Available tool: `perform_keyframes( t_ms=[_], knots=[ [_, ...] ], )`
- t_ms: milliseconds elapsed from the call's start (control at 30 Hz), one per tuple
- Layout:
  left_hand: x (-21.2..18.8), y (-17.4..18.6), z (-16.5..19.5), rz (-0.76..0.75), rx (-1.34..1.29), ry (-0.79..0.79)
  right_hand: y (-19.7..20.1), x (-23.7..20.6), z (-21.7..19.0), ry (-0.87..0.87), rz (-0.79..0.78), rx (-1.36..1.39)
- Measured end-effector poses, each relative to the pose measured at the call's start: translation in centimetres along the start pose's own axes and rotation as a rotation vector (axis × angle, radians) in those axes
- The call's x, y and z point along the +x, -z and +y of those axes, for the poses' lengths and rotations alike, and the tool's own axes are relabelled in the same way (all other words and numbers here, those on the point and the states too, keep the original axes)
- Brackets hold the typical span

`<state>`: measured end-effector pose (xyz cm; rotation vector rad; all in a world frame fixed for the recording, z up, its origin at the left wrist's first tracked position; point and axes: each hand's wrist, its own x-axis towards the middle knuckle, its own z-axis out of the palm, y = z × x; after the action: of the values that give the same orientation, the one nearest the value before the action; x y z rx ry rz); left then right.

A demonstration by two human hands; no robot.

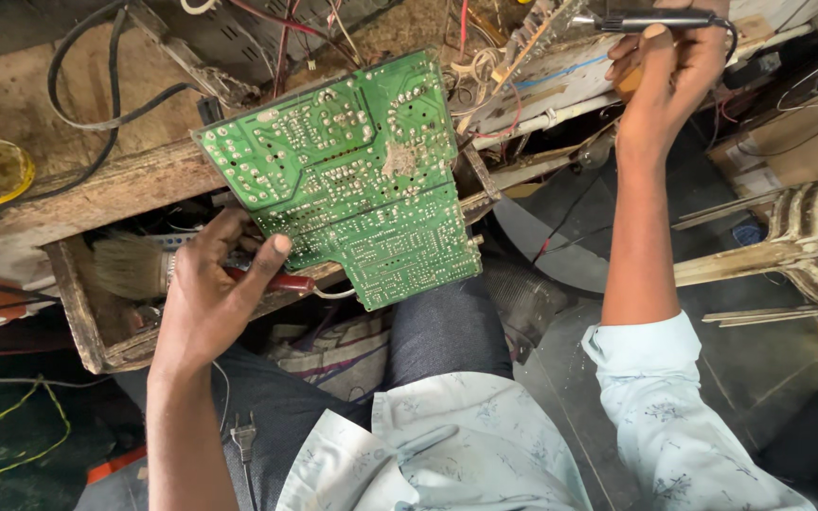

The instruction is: The person sits at a cluttered repair bench and solders components on a green circuit board resting on their lap, dipping the soldering iron in flux and touching it to the board's joints. They brush the board, reposition it, and later handle a wired metal chassis, adjusting its wires and parts.

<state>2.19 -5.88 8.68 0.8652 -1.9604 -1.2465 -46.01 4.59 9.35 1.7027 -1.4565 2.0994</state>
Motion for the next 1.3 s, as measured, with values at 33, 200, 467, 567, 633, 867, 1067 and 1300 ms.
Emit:
perform_keyframes(
  t_ms=[33, 200, 467, 567, 633, 867, 1067, 1300],
  knots=[
    [0.0, 0.0, 0.0, 0.0, 0.006, 0.014, -0.1, 0.1, -0.1, 0.012, -0.002, -0.014],
    [0.0, 0.0, -0.3, 0.007, 0.041, 0.068, -0.2, -0.1, -0.3, 0.005, -0.004, -0.013],
    [0.1, 0.2, -1.5, -0.001, -0.144, 0.044, -0.4, -0.2, -1.2, 0.049, -0.036, -0.004],
    [0.1, 0.3, -1.8, -0.003, -0.166, 0.053, -0.7, -0.4, -1.9, 0.058, -0.03, -0.057],
    [0.1, 0.3, -2.0, -0.003, -0.175, 0.035, -0.8, -0.6, -2.0, 0.057, -0.015, -0.068],
    [0.3, 0.2, -2.1, -0.002, -0.247, 0.024, 0.7, -1.5, -0.6, -0.094, 0.228, 0.177],
    [1.1, -0.1, -2.9, -0.065, -0.37, -0.053, 4.2, -4.6, -1.2, -0.299, 0.47, 0.49],
    [1.2, -0.8, -6.2, -0.025, -0.387, -0.183, 3.1, -10.4, -6.9, -0.389, 0.351, 0.615]
  ],
)
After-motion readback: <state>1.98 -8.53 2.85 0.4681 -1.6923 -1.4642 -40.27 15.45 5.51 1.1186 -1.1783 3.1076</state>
